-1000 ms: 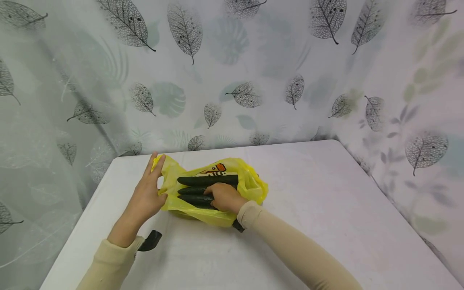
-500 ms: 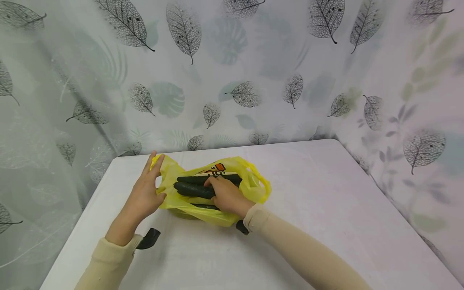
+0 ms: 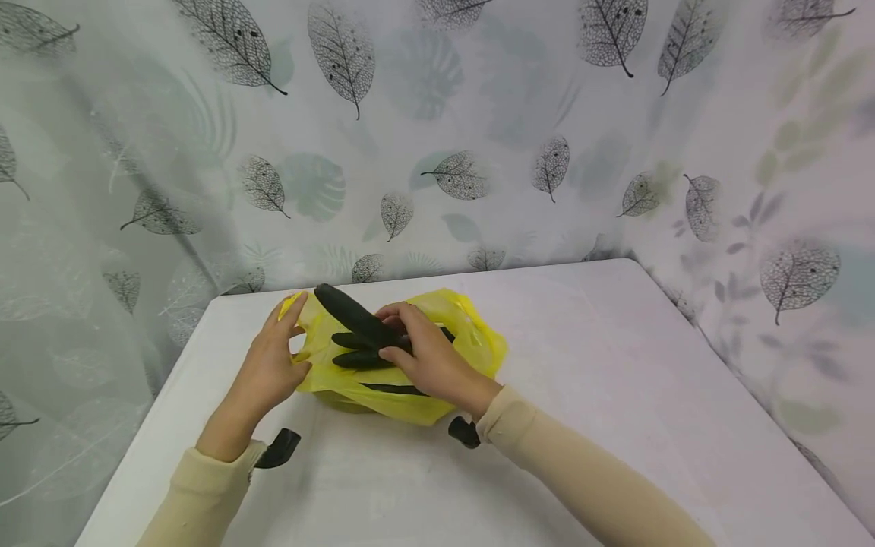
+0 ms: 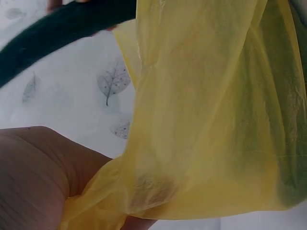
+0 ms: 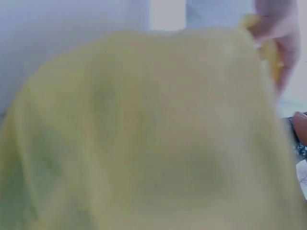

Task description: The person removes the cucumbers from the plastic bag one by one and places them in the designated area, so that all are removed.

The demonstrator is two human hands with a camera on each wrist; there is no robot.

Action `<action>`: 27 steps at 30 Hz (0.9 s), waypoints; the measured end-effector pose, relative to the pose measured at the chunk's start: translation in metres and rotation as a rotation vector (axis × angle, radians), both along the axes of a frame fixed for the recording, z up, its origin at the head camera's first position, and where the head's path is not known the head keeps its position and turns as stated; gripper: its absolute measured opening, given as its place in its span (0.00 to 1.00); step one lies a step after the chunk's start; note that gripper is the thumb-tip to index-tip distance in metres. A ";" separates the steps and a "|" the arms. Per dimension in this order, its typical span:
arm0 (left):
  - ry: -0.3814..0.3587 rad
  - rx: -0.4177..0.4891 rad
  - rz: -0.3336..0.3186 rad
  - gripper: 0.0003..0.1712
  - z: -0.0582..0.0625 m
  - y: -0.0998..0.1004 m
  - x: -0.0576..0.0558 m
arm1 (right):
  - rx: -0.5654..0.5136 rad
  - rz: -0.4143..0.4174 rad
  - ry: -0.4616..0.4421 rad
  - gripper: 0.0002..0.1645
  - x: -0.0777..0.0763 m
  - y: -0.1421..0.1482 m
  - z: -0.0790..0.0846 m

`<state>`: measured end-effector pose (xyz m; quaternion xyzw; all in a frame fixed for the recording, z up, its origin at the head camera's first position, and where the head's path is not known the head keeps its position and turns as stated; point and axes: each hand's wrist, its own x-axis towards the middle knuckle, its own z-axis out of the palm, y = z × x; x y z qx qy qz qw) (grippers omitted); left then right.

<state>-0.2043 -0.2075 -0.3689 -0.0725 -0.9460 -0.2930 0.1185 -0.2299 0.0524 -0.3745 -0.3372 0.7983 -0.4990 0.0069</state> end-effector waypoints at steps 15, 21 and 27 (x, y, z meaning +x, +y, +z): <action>-0.036 0.021 0.020 0.55 -0.004 0.005 0.003 | -0.435 0.047 -0.133 0.29 0.009 0.010 0.046; -0.050 0.024 0.030 0.55 -0.005 0.009 0.005 | -0.581 0.063 -0.218 0.30 0.013 0.014 0.060; -0.031 0.018 0.031 0.55 -0.006 0.010 0.005 | -0.756 0.147 -0.308 0.31 0.012 0.020 0.071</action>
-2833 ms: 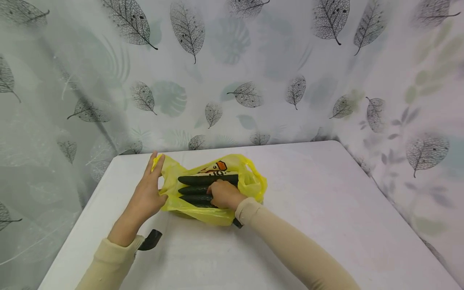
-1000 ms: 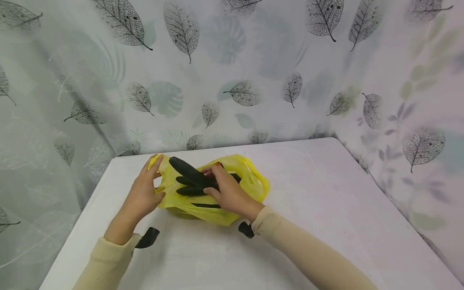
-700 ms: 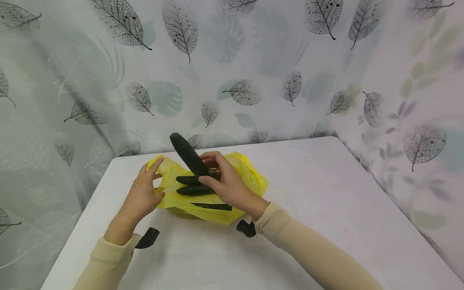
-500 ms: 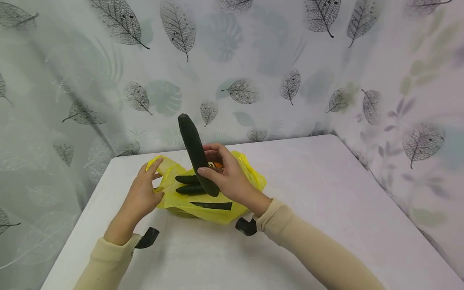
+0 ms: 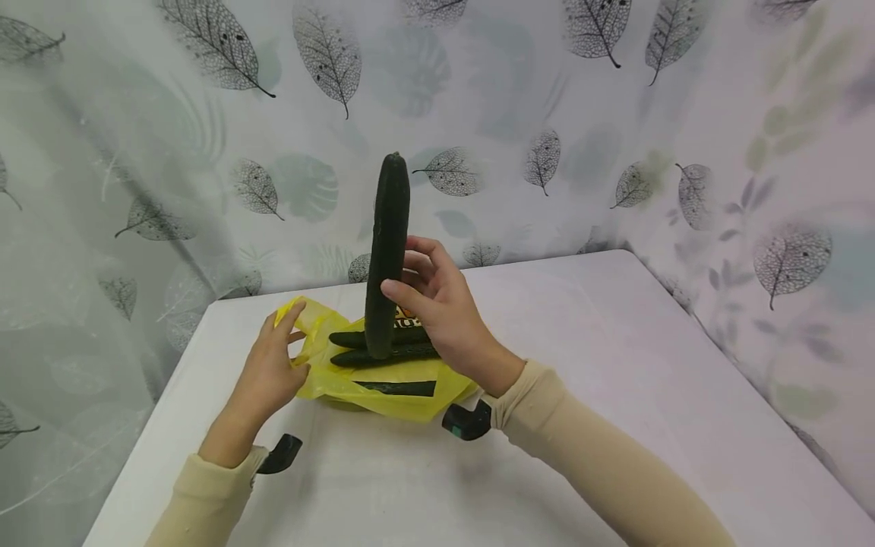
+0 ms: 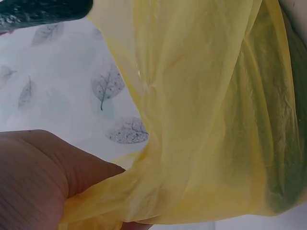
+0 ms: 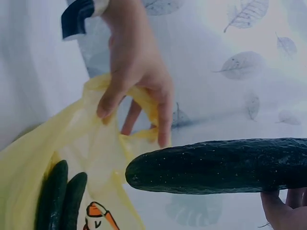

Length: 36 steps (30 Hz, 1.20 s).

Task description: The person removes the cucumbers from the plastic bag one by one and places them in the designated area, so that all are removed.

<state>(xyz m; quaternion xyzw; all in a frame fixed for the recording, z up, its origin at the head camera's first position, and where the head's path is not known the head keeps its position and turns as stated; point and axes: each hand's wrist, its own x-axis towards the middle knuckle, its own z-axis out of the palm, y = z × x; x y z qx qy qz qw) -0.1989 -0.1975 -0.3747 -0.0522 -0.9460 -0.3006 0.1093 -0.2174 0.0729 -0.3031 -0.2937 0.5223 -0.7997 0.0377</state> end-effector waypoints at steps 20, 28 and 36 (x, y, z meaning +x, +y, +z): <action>-0.004 0.006 0.003 0.53 -0.002 0.001 0.000 | -0.229 -0.189 0.262 0.30 0.001 0.019 0.037; -0.001 -0.003 0.001 0.53 -0.004 0.003 0.001 | -0.178 -0.447 0.495 0.28 -0.007 0.027 0.037; 0.021 0.006 -0.008 0.54 -0.006 0.002 0.000 | 0.099 -0.667 0.644 0.28 -0.019 0.043 0.024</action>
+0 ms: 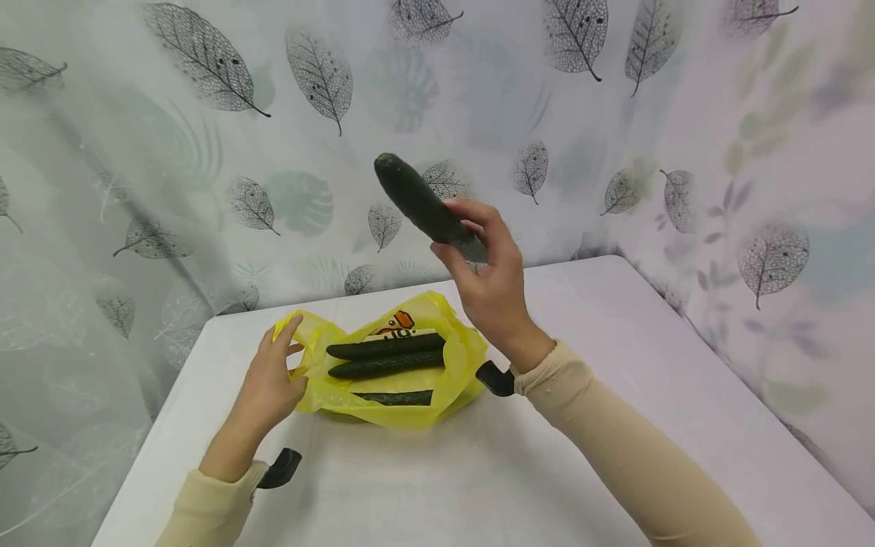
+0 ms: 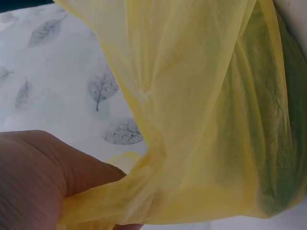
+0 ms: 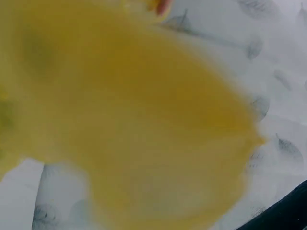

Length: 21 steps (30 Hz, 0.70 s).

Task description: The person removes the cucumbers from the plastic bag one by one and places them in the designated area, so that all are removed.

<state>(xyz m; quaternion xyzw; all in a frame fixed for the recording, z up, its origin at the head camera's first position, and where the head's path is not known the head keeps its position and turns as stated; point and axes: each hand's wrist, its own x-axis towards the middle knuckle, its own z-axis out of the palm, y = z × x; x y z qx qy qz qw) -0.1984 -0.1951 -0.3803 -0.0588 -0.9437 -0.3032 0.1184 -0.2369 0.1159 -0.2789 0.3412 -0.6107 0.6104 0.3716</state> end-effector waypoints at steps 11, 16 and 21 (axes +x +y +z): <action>-0.013 0.012 0.006 0.54 -0.002 0.000 -0.002 | 0.318 -0.177 0.058 0.28 -0.014 0.025 -0.029; -0.014 0.009 0.010 0.54 -0.001 0.000 -0.003 | 0.387 -0.200 -0.002 0.30 -0.018 0.038 -0.042; -0.023 0.003 0.009 0.54 -0.002 0.000 -0.004 | 0.475 -0.246 -0.048 0.30 -0.022 0.052 -0.057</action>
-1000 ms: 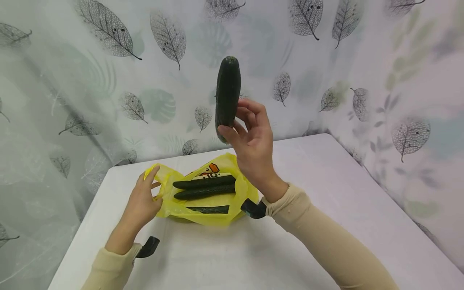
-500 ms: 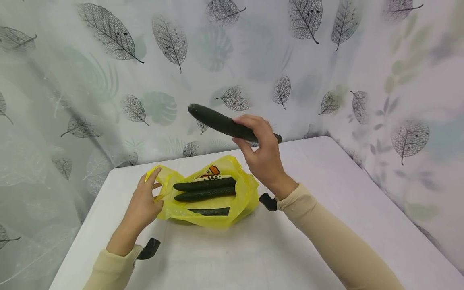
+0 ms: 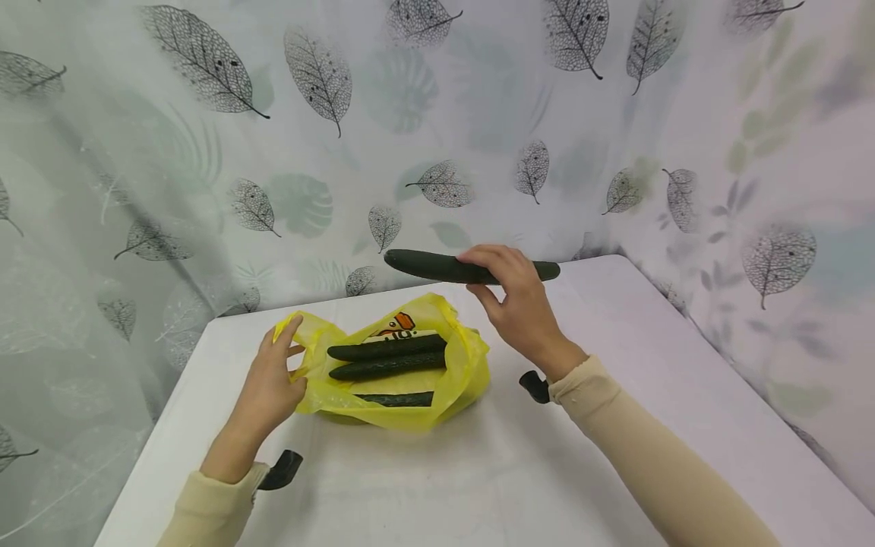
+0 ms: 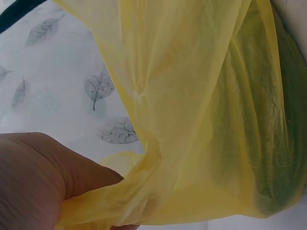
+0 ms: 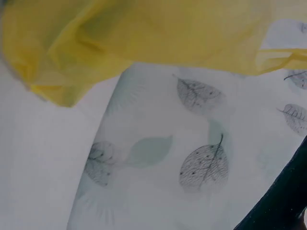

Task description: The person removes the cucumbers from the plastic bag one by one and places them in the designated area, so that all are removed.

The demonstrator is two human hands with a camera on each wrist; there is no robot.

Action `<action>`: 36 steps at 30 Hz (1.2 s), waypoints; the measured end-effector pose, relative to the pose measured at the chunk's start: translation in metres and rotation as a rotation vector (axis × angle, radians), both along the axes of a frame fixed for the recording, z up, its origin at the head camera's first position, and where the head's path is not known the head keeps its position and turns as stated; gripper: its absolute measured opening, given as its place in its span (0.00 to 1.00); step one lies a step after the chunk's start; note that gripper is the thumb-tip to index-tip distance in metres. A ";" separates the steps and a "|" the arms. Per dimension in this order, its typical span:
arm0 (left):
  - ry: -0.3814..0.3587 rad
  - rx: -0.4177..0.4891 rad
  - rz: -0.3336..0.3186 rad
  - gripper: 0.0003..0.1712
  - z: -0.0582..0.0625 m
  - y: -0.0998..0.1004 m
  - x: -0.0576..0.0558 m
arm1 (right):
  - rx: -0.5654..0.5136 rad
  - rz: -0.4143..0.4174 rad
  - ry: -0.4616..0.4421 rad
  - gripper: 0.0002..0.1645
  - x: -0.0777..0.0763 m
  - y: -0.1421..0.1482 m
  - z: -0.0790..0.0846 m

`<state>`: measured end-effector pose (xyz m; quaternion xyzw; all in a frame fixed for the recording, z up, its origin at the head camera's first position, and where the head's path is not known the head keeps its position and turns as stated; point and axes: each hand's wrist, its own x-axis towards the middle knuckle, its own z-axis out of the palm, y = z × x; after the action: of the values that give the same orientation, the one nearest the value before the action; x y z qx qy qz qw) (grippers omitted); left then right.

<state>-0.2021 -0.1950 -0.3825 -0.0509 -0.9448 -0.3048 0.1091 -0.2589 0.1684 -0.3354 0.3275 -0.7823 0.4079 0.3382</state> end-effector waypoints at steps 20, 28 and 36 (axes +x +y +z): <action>0.024 0.002 -0.004 0.55 0.000 0.001 0.001 | 0.287 -0.161 -0.043 0.29 -0.024 0.064 -0.049; 0.021 -0.001 -0.006 0.55 0.001 0.001 0.000 | 0.468 -0.171 -0.068 0.32 -0.032 0.090 -0.066; 0.010 -0.002 -0.004 0.56 0.001 0.000 0.000 | 0.622 -0.202 -0.192 0.28 -0.036 0.111 -0.083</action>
<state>-0.2020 -0.1948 -0.3818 -0.0545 -0.9443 -0.3040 0.1134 -0.2953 0.2796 -0.4184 0.2957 -0.9261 0.1432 0.1857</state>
